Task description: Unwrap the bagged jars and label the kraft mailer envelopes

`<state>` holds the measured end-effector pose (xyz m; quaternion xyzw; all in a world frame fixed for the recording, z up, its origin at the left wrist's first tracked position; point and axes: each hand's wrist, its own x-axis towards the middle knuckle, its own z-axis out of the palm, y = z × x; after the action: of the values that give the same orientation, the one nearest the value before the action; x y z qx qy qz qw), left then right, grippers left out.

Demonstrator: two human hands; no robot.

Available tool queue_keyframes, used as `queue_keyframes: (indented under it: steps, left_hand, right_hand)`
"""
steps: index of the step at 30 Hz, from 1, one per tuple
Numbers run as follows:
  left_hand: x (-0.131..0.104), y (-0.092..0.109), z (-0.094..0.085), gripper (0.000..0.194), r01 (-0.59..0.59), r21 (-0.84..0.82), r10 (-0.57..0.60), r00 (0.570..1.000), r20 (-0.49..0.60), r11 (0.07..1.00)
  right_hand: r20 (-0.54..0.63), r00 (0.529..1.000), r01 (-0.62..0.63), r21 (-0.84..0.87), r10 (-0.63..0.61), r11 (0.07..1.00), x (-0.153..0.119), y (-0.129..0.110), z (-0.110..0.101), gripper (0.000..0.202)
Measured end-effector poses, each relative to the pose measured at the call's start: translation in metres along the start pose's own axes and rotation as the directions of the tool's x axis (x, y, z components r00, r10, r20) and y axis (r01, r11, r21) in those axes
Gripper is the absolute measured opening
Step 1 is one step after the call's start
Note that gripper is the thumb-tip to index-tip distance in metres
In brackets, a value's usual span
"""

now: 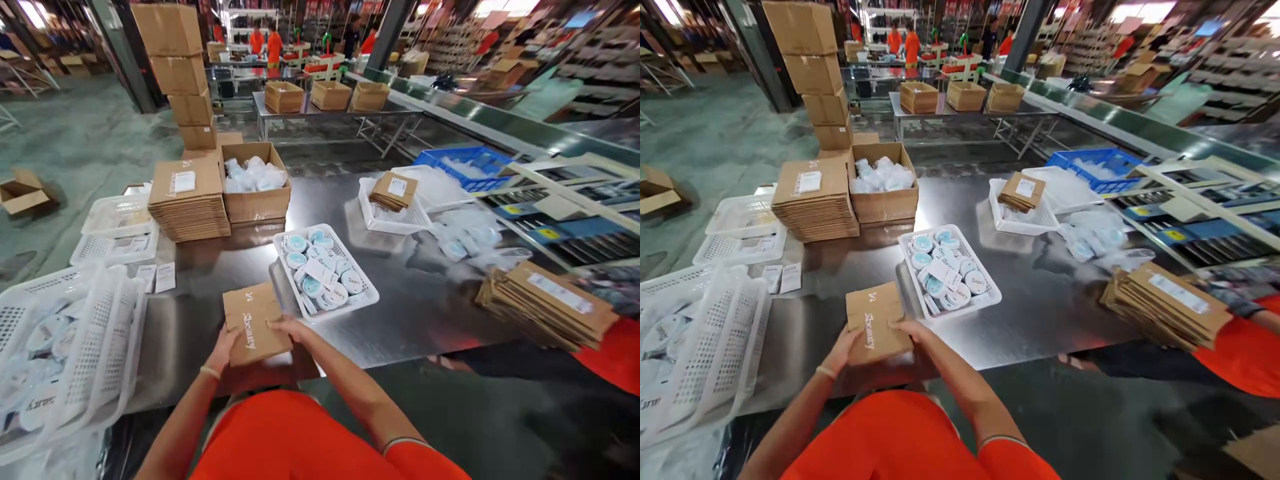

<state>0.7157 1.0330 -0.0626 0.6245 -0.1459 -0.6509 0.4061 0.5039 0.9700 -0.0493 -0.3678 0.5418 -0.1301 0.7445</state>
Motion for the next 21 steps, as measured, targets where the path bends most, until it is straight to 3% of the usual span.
queue_keyframes:
  steps: [3,5,7,8,10,11,12,13,15,18,21]
  left_hand:
    - [0.009,0.014,-0.011,0.066,0.026,0.049,-0.028,0.998,0.05,0.998]
    - [0.012,0.015,-0.013,0.064,0.035,0.116,-0.045,0.995,0.088,0.993]
    - [0.01,0.016,-0.01,0.07,-0.026,0.235,0.033,0.999,-0.025,0.972]
    - [0.008,0.017,-0.008,0.073,-0.082,0.328,0.131,0.983,-0.131,0.941]
    - [-0.001,0.021,0.001,0.076,-0.204,0.519,0.4,0.866,-0.3,0.83]
    - [-0.006,0.024,0.006,0.074,-0.266,0.575,0.508,0.803,-0.312,0.773]
    - [-0.012,0.026,0.013,0.072,-0.332,0.589,0.575,0.766,-0.288,0.737]
    - [-0.018,0.028,0.021,0.068,-0.394,0.564,0.602,0.761,-0.242,0.725]
    - [-0.031,0.029,0.036,0.059,-0.481,0.456,0.585,0.803,-0.113,0.749]
    - [-0.044,0.032,0.05,0.049,-0.483,0.259,0.504,0.863,-0.018,0.836]
    - [-0.052,0.042,0.045,0.061,-0.298,0.082,0.294,0.954,0.051,0.951]
  right_hand:
    - [-0.135,0.988,0.036,-0.232,-0.069,0.972,-0.023,0.013,-0.004,0.033]
    - [-0.277,0.943,0.031,-0.48,-0.185,0.877,-0.034,0.0,-0.027,0.025]
    - [-0.412,0.839,0.028,-0.62,-0.356,0.784,-0.039,-0.028,-0.059,0.016]
    - [-0.465,0.771,0.033,-0.655,-0.436,0.755,-0.039,-0.044,-0.077,0.01]
    - [-0.516,0.635,-0.014,-0.752,-0.575,0.659,-0.035,-0.074,-0.107,0.026]
    - [-0.514,0.597,-0.061,-0.795,-0.616,0.604,-0.032,-0.085,-0.118,0.037]
    - [-0.503,0.589,-0.104,-0.823,-0.632,0.558,-0.03,-0.093,-0.126,0.044]
    - [-0.492,0.606,-0.133,-0.838,-0.626,0.529,-0.028,-0.098,-0.131,0.044]
    - [-0.474,0.643,-0.155,-0.849,-0.602,0.504,-0.028,-0.099,-0.131,0.03]
    - [-0.372,0.626,-0.056,-0.898,-0.686,0.436,-0.038,-0.081,-0.114,0.032]
    - [0.01,0.599,0.301,-0.93,-0.801,0.213,-0.053,-0.054,-0.077,0.036]
